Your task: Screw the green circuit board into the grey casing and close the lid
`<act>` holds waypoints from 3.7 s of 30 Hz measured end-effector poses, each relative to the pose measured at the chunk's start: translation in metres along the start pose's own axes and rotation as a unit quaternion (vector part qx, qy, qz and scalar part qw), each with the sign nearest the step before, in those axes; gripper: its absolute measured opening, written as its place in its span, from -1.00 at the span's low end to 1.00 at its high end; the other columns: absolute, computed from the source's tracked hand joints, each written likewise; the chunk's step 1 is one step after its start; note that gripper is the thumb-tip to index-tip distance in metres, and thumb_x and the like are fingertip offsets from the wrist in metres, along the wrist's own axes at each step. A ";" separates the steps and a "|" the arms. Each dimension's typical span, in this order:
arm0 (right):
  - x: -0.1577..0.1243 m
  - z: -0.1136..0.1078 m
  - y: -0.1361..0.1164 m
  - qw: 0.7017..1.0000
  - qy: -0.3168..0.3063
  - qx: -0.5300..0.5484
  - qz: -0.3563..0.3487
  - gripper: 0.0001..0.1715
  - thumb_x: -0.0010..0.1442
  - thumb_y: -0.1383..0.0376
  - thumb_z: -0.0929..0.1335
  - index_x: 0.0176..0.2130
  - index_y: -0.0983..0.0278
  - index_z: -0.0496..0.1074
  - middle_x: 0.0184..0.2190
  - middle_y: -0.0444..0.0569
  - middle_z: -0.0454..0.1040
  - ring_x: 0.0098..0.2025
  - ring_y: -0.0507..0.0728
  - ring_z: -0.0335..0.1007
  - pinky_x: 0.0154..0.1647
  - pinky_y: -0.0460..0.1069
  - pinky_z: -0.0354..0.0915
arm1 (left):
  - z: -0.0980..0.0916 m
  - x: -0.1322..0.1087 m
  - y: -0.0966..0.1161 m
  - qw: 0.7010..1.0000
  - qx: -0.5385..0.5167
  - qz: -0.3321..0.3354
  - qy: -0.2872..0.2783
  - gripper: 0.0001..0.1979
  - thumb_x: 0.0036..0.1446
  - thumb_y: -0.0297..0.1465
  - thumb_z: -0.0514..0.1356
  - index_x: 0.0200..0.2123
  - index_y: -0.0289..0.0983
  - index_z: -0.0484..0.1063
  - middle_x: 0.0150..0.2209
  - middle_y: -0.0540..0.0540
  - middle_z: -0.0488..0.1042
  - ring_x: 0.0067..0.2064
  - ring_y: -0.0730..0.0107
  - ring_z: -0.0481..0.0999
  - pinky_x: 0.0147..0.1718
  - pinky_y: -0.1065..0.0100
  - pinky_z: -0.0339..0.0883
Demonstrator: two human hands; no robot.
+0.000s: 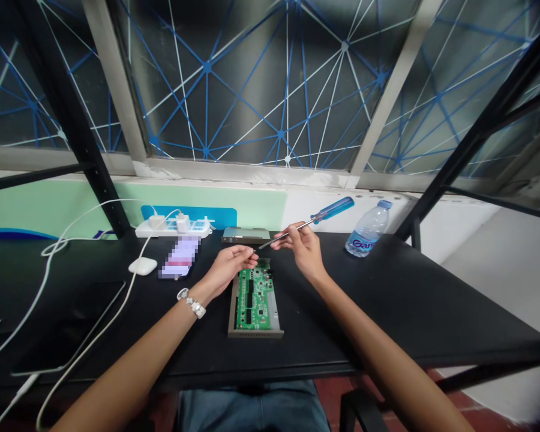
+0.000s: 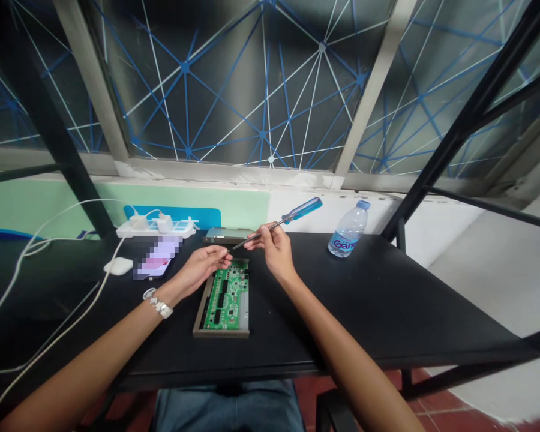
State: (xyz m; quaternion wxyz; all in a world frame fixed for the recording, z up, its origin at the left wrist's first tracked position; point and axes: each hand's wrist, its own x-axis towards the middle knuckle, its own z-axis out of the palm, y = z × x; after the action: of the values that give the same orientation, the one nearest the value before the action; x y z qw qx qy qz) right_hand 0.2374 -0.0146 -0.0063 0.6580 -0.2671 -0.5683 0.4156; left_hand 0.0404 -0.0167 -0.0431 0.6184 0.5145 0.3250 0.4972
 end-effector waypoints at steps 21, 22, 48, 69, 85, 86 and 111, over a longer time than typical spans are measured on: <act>0.000 0.001 0.017 0.949 -0.077 -0.296 -0.070 -0.73 0.31 0.10 0.28 -0.36 0.19 0.36 -0.61 -0.18 0.41 -0.61 0.04 0.37 -0.50 -0.08 0.34 | -0.005 -0.002 -0.007 0.873 0.435 0.218 -0.026 -0.82 0.18 -0.43 0.17 -0.17 -0.17 0.54 -0.17 -0.12 0.56 -0.11 0.15 0.51 -0.05 0.22 0.28; 0.001 0.001 0.017 0.949 -0.080 -0.298 -0.071 -0.72 0.31 0.10 0.27 -0.37 0.19 0.35 -0.62 -0.19 0.40 -0.61 0.04 0.37 -0.50 -0.08 0.34 | -0.005 -0.002 -0.007 0.873 0.435 0.218 -0.027 -0.82 0.18 -0.43 0.17 -0.17 -0.17 0.53 -0.17 -0.12 0.56 -0.10 0.15 0.51 -0.04 0.21 0.27; 0.009 0.005 0.030 0.951 -0.057 -0.301 -0.025 -0.55 0.24 -0.07 0.28 -0.45 0.20 0.21 -0.66 -0.17 0.40 -0.66 0.08 0.42 -0.63 -0.09 0.29 | 0.010 0.017 -0.009 0.897 0.392 0.205 -0.027 -0.87 0.14 -0.43 0.20 -0.22 -0.26 0.48 -0.23 -0.09 0.58 -0.19 0.30 0.56 -0.13 0.32 0.39; 0.014 0.001 0.025 0.936 -0.113 -0.332 -0.026 -0.64 0.24 0.11 0.31 -0.11 0.29 0.49 -0.27 -0.02 0.54 -0.34 0.08 0.40 -0.36 -0.07 0.30 | 0.020 0.042 -0.014 0.919 0.346 0.184 -0.029 -0.85 0.08 -0.44 0.21 -0.49 -0.37 0.51 -0.46 -0.11 0.57 -0.35 0.27 0.55 -0.34 0.40 0.30; 0.015 -0.007 0.028 0.954 -0.074 -0.289 -0.032 -0.71 0.18 0.14 0.36 -0.28 0.30 0.55 -0.32 0.00 0.58 -0.29 0.14 0.48 -0.25 -0.02 0.36 | 0.023 0.041 -0.015 0.930 0.311 0.193 -0.010 -0.79 0.06 -0.31 0.30 -0.28 -0.34 0.51 -0.35 -0.14 0.59 -0.30 0.24 0.57 -0.28 0.32 0.42; 0.015 -0.007 0.029 0.951 -0.068 -0.298 -0.042 -0.73 0.17 0.14 0.37 -0.31 0.30 0.54 -0.36 -0.02 0.57 -0.32 0.12 0.46 -0.26 -0.02 0.34 | 0.024 0.041 -0.014 0.934 0.301 0.195 0.000 -0.78 0.06 -0.31 0.30 -0.28 -0.35 0.50 -0.34 -0.14 0.59 -0.31 0.26 0.57 -0.28 0.32 0.43; 0.016 -0.005 0.025 0.972 -0.065 -0.225 0.026 -0.67 0.11 0.12 0.40 -0.23 0.32 0.50 -0.40 -0.06 0.48 -0.53 0.02 0.34 -0.53 -0.08 0.34 | 0.024 0.047 -0.017 0.944 0.246 0.201 -0.084 -0.79 0.20 -0.35 0.17 -0.15 -0.33 0.47 -0.21 -0.17 0.58 -0.22 0.29 0.56 -0.13 0.28 0.41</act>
State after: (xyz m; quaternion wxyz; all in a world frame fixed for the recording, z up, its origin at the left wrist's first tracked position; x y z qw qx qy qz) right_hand 0.2363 0.0125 -0.0196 0.5316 -0.3954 -0.6816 0.3106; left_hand 0.0809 0.0204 -0.0484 0.3850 0.7452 0.2740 0.4705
